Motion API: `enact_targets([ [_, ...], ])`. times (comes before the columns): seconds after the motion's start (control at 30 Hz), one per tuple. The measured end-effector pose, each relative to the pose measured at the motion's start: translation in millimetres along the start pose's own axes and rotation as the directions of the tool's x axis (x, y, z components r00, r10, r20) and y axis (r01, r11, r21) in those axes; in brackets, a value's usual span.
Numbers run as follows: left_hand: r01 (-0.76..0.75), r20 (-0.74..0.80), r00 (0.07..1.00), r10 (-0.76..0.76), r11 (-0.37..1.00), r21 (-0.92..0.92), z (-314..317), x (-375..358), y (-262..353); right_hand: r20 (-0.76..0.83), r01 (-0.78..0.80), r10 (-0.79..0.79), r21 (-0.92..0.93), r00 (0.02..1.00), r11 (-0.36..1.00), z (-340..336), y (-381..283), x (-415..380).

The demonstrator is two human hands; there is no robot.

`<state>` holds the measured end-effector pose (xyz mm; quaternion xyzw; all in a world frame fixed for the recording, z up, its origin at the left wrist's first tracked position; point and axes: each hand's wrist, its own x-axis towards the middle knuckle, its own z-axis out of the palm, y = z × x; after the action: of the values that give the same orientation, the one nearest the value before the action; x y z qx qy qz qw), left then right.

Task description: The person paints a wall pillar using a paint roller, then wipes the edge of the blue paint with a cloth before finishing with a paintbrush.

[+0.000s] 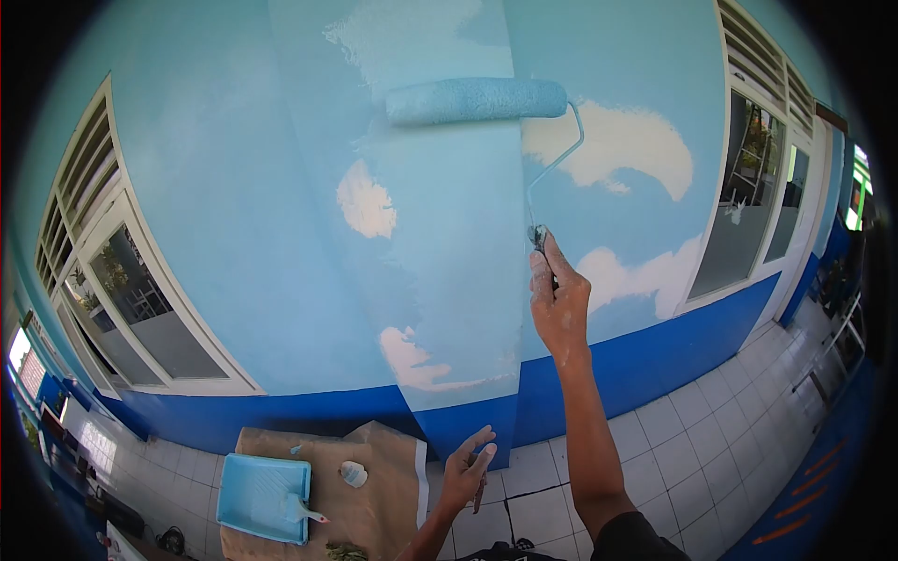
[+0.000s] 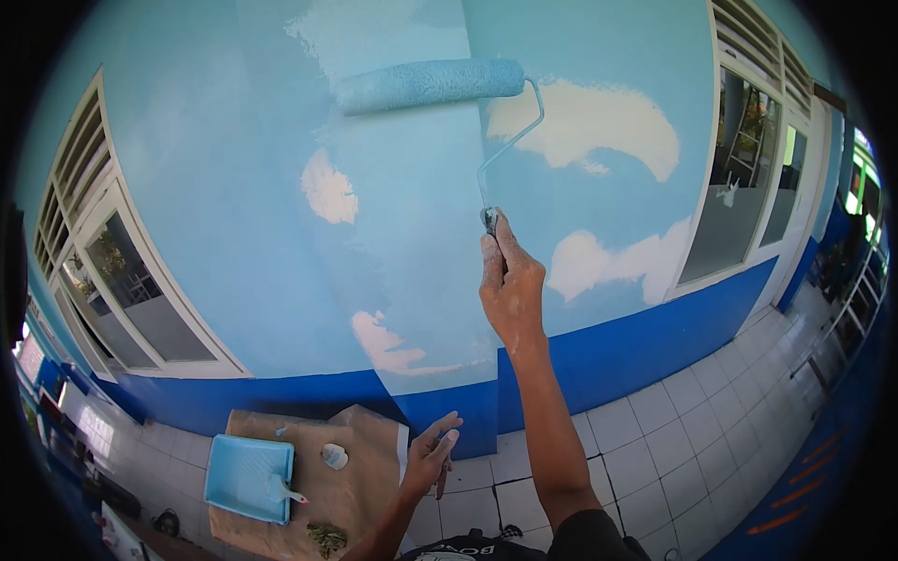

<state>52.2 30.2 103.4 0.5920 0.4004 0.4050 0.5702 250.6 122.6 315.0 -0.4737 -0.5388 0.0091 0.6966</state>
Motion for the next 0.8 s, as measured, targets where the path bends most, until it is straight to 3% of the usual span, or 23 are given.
enact_targets([
  [0.13, -0.003, -0.024, 1.0, 0.003, 1.0, -0.01, 2.5, -0.2, -3.9, 0.028, -0.037, 0.034, 0.133, 0.999, 0.99, -7.4, 5.7, 11.8],
  [0.23, 0.018, -0.041, 0.999, -0.019, 1.0, -0.015, 4.7, 0.4, -4.2, 0.033, -0.024, 0.02, 0.11, 0.999, 0.994, -10.2, 35.7, -28.9],
  [0.33, 0.036, -0.066, 0.997, -0.038, 0.999, -0.033, 8.4, 0.7, -7.9, 0.057, 0.077, -0.075, -0.027, 0.996, 0.997, -17.0, 70.1, -86.1],
  [0.6, 0.141, -0.106, 0.984, -0.142, 0.99, -0.015, 13.4, -2.3, -26.9, 0.139, -0.114, 0.131, -0.124, 0.982, 0.986, -41.3, 130.5, -237.5],
  [0.7, 0.203, -0.107, 0.974, -0.201, 0.979, 0.006, 15.7, -8.9, -38.7, 0.186, -0.116, 0.143, -0.147, 0.972, 0.982, -52.2, 157.9, -282.8],
  [0.8, 0.162, -0.138, 0.979, -0.153, 0.985, 0.055, 18.9, -12.2, -54.9, 0.25, -0.206, 0.261, -0.226, 0.932, 0.952, -64.7, 178.1, -313.1],
])
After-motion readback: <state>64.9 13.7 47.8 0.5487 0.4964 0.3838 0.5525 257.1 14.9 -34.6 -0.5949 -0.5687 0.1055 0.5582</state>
